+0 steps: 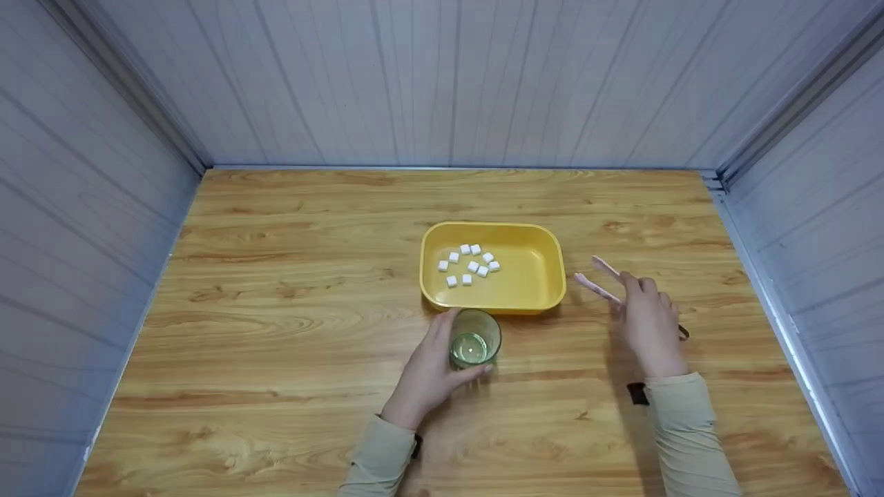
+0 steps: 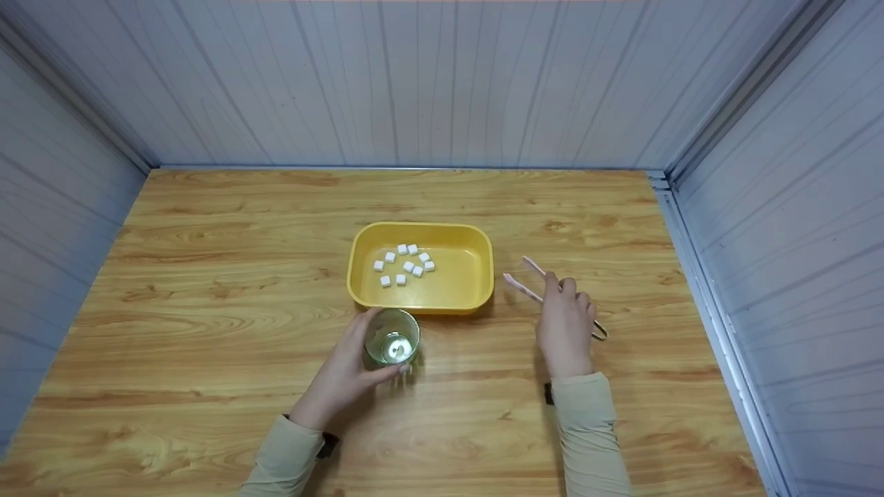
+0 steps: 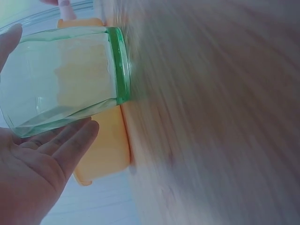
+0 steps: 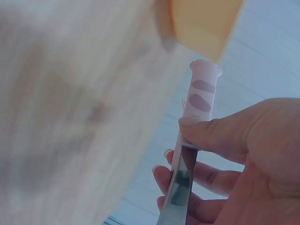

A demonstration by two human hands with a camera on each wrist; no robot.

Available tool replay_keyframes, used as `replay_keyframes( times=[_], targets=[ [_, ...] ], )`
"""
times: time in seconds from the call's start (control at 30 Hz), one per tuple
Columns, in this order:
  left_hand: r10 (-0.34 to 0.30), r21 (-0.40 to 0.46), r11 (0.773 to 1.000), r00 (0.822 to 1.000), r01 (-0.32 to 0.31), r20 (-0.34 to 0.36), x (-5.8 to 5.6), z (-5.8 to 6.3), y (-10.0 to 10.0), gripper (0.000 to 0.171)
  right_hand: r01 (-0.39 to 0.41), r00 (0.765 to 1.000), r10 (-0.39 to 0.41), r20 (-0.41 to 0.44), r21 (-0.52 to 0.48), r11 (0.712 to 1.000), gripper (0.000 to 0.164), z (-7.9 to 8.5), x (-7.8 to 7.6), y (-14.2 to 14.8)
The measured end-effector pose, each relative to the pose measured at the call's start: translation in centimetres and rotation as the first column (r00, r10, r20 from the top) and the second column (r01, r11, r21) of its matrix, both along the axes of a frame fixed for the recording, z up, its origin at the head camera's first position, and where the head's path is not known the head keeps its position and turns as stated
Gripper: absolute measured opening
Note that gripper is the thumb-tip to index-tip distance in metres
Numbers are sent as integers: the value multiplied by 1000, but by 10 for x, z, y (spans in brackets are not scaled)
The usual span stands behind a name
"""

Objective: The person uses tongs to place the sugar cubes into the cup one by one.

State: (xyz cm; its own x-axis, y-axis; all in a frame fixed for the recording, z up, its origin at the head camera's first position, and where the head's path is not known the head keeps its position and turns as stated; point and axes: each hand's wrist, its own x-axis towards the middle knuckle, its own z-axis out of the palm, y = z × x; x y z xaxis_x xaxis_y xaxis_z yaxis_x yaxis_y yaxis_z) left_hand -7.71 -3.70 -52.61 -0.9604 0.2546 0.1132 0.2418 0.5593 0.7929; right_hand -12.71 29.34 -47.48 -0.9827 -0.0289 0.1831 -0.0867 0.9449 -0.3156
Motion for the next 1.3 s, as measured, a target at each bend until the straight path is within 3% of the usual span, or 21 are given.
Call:
replay_keyframes(
  times=[0.3, 0.57, 0.87, 1.3],
  targets=[
    [8, -5, 1000, 1000, -8, 29, -1, 1, 0, 102, -26, 998, 26, -64, -3, 1000, 47, 30, -1, -9],
    [7, 7, 1000, 1000, -7, 15, 1, -1, 1, 101, -98, 990, 94, -105, -30, 995, 52, 42, -5, -21],
    [5, 7, 1000, 1000, -5, 10, 1, -1, 1, 101, -153, 983, 155, -99, 20, 988, 52, 45, -12, -32],
    [6, 10, 1000, 1000, -7, 23, 1, 1, 1, 100, -230, 968, 236, -81, 80, 970, 51, 37, -23, -46]
  ],
)
